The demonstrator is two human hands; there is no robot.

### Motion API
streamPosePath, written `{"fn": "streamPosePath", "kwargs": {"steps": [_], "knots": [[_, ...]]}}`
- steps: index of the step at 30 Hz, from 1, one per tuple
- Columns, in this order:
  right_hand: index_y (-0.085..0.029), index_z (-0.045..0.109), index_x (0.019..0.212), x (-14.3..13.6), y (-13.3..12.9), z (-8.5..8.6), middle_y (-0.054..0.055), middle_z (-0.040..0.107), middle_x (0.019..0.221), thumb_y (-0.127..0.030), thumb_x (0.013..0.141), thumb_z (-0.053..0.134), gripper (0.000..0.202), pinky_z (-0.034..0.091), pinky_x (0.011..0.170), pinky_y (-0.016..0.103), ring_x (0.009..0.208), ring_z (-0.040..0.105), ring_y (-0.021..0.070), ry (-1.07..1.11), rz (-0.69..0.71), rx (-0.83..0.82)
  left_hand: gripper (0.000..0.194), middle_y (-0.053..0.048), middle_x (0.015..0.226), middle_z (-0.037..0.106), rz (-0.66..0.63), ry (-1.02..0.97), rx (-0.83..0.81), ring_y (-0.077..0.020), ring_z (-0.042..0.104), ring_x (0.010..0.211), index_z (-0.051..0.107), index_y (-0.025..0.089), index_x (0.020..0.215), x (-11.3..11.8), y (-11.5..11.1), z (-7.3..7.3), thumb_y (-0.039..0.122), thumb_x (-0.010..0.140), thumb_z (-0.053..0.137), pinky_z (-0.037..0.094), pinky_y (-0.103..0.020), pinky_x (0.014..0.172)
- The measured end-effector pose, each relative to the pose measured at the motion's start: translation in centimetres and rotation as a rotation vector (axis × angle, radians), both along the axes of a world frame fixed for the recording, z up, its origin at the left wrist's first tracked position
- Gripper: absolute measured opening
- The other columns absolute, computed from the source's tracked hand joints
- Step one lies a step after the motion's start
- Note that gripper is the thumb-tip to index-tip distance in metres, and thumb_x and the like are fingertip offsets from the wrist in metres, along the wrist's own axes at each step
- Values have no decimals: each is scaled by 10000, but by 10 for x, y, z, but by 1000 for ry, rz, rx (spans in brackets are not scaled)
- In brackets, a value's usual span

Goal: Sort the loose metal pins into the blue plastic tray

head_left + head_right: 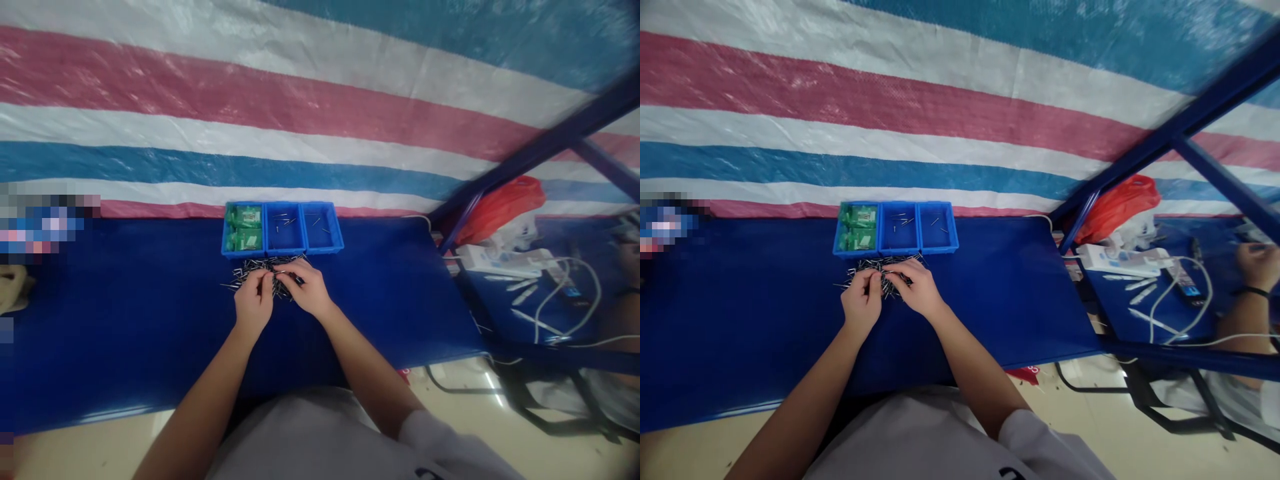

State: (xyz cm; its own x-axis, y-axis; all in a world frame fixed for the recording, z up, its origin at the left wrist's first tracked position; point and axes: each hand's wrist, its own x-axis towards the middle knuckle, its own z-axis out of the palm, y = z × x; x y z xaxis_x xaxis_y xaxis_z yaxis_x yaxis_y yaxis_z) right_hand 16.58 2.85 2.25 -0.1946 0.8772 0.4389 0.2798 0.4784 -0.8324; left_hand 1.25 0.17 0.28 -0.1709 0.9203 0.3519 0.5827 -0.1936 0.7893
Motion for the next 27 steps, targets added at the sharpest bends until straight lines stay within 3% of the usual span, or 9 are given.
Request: {"fn": "streamPosePath", "kwargs": {"steps": [12,18,27], "knots": [[-255,722,1036,0,-1,-1,40,734,937,-266,922,634,144,546,793,330,832,654,173,5,-13,-2,234,20,645,652,6,35,1,-112,625,613,654,194,872,-1,1,0,370,945,518,449,-216,641],[-242,716,997,0,0,-4,40,738,932,-229,927,625,115,545,774,321,850,657,171,5,-21,67,217,-2,822,713,-7,-13,31,-103,652,695,668,198,1012,1,0,6,356,933,542,488,-207,700],[-241,707,1023,2,-1,-11,39,729,876,-184,914,632,145,556,760,353,799,642,176,-14,-56,192,195,16,744,677,-72,-32,82,-80,607,617,679,207,1044,1,-2,5,307,900,594,492,-184,641]]}}
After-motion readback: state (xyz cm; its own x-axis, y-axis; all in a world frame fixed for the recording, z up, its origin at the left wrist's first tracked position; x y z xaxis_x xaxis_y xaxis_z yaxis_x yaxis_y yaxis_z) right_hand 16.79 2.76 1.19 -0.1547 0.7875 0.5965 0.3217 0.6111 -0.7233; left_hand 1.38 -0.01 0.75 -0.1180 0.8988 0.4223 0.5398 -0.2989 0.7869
